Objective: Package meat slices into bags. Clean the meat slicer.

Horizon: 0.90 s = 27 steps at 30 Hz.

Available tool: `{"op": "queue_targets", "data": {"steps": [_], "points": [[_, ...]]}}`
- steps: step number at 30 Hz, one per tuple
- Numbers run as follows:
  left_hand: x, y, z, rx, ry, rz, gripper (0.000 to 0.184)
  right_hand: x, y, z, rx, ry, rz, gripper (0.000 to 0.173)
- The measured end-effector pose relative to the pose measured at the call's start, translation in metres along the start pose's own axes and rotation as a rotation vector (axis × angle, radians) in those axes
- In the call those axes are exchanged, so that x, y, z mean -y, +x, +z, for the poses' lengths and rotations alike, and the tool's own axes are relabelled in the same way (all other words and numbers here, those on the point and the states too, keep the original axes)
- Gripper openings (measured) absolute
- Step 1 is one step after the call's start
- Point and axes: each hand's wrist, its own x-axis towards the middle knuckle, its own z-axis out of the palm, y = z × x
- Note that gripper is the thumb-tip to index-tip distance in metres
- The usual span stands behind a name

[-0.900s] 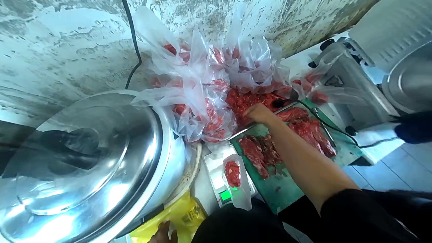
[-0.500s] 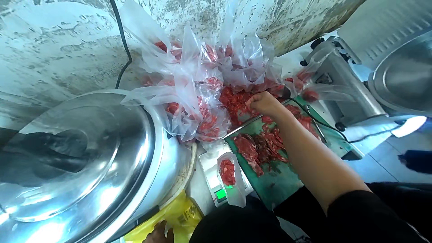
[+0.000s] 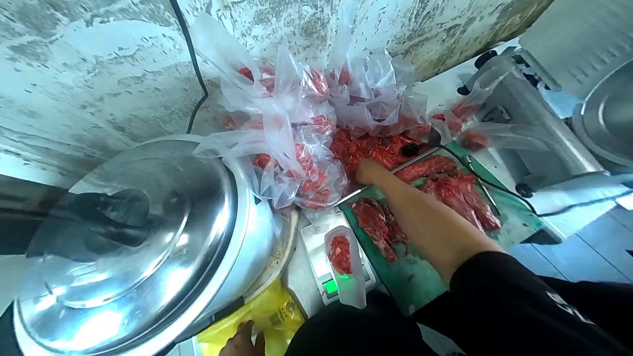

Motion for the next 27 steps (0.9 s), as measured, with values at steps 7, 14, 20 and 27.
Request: {"op": "queue_targets", "data": {"steps": [7,14,20,27], "points": [[0.000,-0.001,0.003,0.009,-0.017,-0.006,0.050,-0.049,-0.025,-0.050,-0.074,0.628,-0.204,0.013],[-0.007,0.000,-0.004,0.032,0.003,-0.009,0.049,-0.020,-0.166,-0.103,-0.099,0.774,-0.594,0.018],[-0.008,0.002,-0.003,0.042,0.061,-0.007,0.048,0.024,-0.247,-0.076,-0.087,0.497,-0.856,0.027],[-0.008,-0.001,-0.003,0.039,0.055,-0.001,0.047,0.063,-0.257,-0.013,-0.269,0.088,-0.804,0.010]]}}
